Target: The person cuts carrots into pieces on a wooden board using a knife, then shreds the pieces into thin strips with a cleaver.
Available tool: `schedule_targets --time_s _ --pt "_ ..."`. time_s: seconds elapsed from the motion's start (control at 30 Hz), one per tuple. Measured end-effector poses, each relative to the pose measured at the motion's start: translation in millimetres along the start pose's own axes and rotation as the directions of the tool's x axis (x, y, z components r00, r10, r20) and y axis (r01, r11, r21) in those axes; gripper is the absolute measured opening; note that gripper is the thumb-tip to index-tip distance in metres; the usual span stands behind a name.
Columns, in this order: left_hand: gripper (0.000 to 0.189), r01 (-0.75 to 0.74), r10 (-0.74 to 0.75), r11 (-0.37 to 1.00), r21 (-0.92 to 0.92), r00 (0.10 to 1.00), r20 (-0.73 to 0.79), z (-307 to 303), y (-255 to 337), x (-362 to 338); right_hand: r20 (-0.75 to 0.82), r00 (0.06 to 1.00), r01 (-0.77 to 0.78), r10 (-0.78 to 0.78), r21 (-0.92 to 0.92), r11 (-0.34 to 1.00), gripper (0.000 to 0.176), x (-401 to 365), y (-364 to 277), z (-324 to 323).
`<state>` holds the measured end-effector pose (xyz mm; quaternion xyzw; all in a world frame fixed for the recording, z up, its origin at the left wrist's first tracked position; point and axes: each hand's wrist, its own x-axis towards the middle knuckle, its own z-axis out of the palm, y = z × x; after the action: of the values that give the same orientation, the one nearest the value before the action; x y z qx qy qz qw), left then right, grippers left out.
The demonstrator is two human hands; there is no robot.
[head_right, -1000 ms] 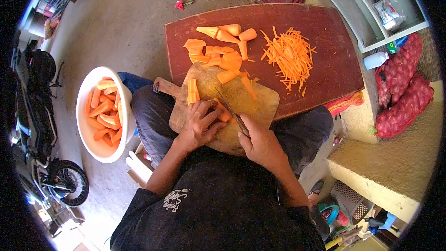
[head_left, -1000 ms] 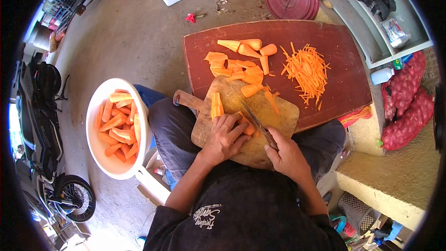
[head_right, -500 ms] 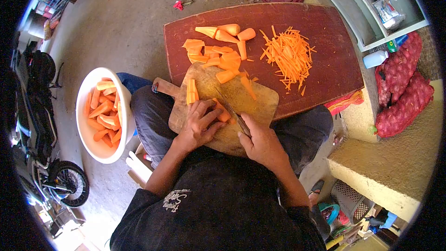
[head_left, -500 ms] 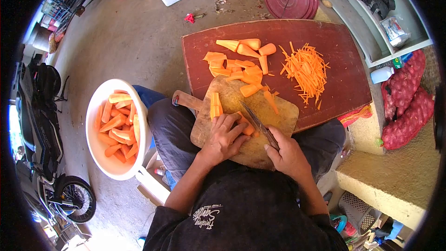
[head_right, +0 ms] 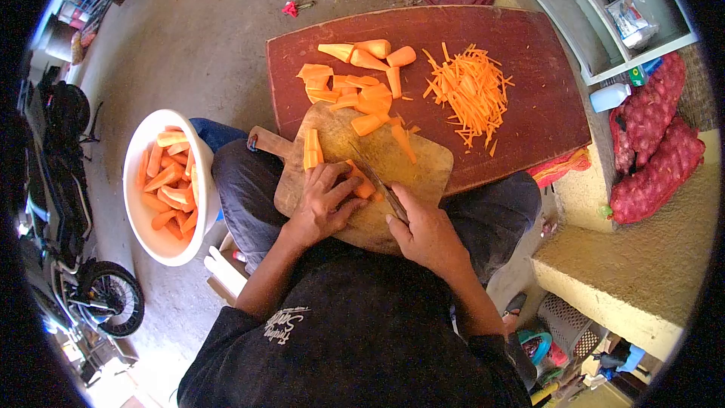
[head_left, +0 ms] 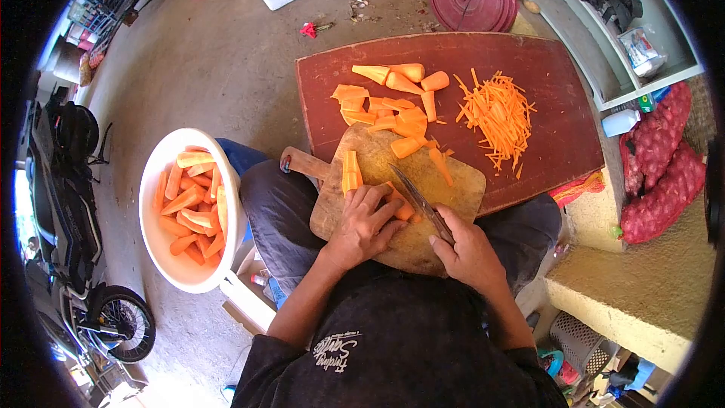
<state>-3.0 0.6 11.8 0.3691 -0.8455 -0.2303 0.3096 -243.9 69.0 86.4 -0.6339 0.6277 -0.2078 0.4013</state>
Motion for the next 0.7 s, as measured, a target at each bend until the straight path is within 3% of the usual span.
schedule_targets --time_s 0.7 --pt "0.041 -0.017 0.017 1.0 -0.005 1.0 -0.015 0.6 -0.8 1.0 -0.007 1.0 -0.005 0.005 -0.014 1.0 0.052 0.6 -0.2 -2.6"
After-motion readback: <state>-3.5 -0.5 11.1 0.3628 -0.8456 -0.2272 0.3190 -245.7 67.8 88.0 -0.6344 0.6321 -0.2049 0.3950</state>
